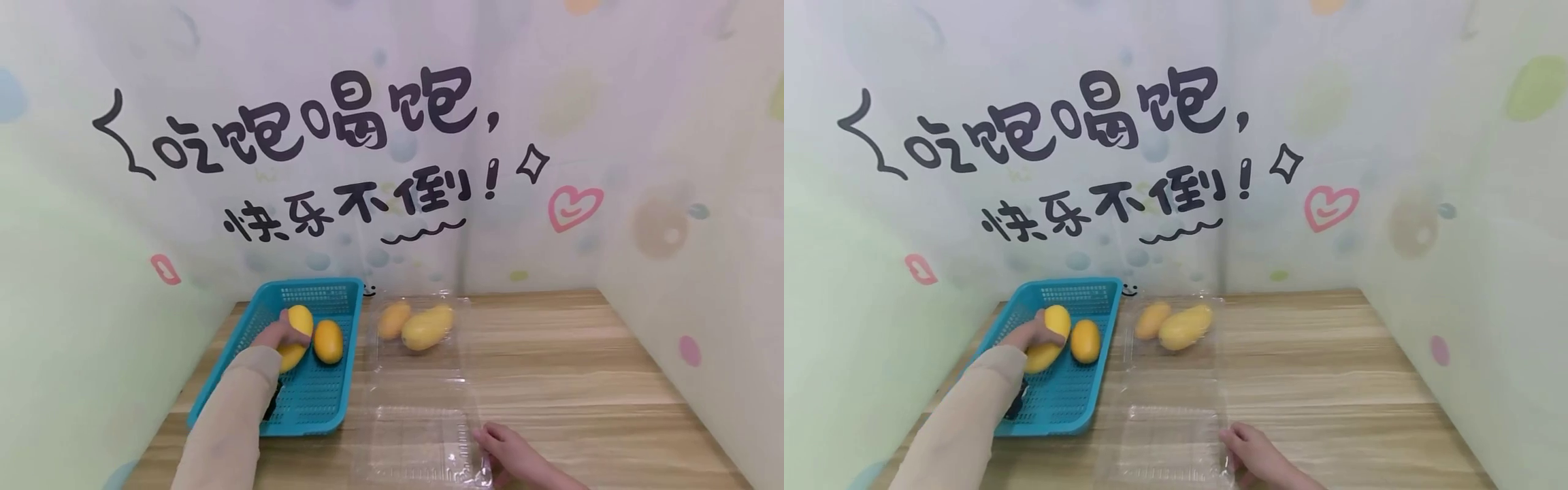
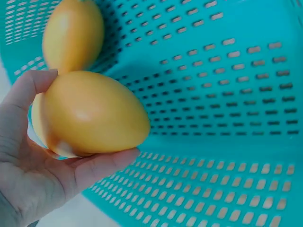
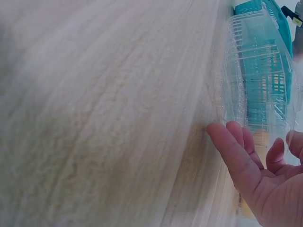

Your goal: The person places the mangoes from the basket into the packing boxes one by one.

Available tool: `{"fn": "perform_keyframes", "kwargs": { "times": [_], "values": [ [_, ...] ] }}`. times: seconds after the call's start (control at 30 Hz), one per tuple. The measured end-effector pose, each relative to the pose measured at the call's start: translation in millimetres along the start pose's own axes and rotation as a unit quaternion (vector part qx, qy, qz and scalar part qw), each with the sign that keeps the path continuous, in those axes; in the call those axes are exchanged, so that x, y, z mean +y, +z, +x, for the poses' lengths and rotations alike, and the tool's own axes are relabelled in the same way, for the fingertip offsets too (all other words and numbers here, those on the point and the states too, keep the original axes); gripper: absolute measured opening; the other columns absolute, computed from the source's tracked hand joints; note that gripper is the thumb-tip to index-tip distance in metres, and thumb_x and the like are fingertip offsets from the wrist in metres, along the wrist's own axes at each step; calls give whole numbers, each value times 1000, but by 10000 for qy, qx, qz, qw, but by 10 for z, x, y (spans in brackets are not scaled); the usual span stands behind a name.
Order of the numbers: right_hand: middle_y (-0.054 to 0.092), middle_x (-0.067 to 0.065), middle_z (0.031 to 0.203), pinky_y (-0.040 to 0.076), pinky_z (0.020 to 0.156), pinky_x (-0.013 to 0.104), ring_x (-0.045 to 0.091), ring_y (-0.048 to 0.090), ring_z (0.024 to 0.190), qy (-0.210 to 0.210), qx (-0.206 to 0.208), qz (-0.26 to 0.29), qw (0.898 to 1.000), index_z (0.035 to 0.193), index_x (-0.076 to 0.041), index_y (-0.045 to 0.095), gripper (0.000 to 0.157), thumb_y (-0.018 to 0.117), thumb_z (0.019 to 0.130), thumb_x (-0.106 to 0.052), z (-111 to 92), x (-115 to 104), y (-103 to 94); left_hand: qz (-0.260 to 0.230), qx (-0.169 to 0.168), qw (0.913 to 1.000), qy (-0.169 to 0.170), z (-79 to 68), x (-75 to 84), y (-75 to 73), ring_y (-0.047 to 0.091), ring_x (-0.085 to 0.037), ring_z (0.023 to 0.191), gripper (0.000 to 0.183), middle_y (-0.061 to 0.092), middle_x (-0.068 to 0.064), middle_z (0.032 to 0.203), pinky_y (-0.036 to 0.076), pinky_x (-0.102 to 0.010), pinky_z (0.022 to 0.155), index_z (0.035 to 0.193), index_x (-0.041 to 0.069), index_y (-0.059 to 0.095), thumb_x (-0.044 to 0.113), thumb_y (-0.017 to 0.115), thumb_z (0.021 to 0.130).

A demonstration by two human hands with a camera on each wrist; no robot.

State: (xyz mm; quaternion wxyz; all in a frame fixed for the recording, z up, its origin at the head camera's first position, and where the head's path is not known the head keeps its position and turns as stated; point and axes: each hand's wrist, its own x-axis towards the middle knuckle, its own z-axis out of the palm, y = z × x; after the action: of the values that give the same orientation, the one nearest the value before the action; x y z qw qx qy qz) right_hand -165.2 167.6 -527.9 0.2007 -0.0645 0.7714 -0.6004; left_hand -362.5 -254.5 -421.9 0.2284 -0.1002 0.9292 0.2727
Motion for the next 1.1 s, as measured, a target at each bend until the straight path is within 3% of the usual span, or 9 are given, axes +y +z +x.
{"fn": "perform_keyframes", "kwargs": {
  "times": [0.2, 0.33, 0.5, 0.83, 0.97, 1.1],
  "values": [
    [46, 0, 64, 46, 43, 30, 14, 46, 55, 0, 58, -97, 9999, 79, 1, 45, 36, 42, 97, -30, 0, -21, -9, -712, -212, 9958, 540, -209, 177, -188, 41, -41, 103, 104, 30, -31, 126, 45, -52, 77, 143, 9, -18, 27, 63, 80],
    [47, 0, 64, 47, 43, 31, 14, 46, 56, 7, 107, -203, 9997, 79, 1, 46, 37, 43, 96, -32, 8, -42, -16, -487, -57, 9933, 1043, -418, 396, -299, 42, -41, 102, 99, 33, -28, 124, 48, -52, 66, 145, 12, -11, 28, 62, 80],
    [47, -1, 64, 47, 44, 30, 13, 46, 57, 125, 171, -155, 9997, 80, -1, 46, 37, 45, 95, -35, 9, -32, -7, -463, -33, 9862, 1592, -638, 592, -318, 46, -39, 100, 95, 38, -24, 122, 49, -43, 58, 144, 18, -3, 30, 64, 78],
    [46, -1, 64, 47, 44, 29, 12, 47, 57, 123, 181, -188, 9996, 81, -2, 46, 36, 43, 96, -35, -4, -15, 8, -270, -166, 9789, 2018, -1159, 861, -21, 50, -30, 95, 107, 39, -16, 127, 47, -36, 60, 147, 27, -5, 33, 70, 72],
    [46, -1, 64, 46, 44, 29, 12, 47, 57, 131, 151, -182, 9996, 82, -1, 46, 37, 42, 96, -35, -11, -22, 14, -119, -249, 9702, 2406, -1365, 966, 146, 50, -26, 94, 107, 41, -15, 130, 45, -38, 71, 148, 24, -2, 33, 71, 70],
    [46, -1, 63, 46, 44, 29, 13, 47, 56, 76, 89, -117, 9999, 83, 2, 47, 39, 42, 96, -34, -11, -27, 29, 65, -341, 9575, 2863, -1587, 1035, 400, 53, -23, 85, 107, 51, -13, 117, 44, -37, 72, 148, 23, 1, 30, 72, 68]
  ]
}}
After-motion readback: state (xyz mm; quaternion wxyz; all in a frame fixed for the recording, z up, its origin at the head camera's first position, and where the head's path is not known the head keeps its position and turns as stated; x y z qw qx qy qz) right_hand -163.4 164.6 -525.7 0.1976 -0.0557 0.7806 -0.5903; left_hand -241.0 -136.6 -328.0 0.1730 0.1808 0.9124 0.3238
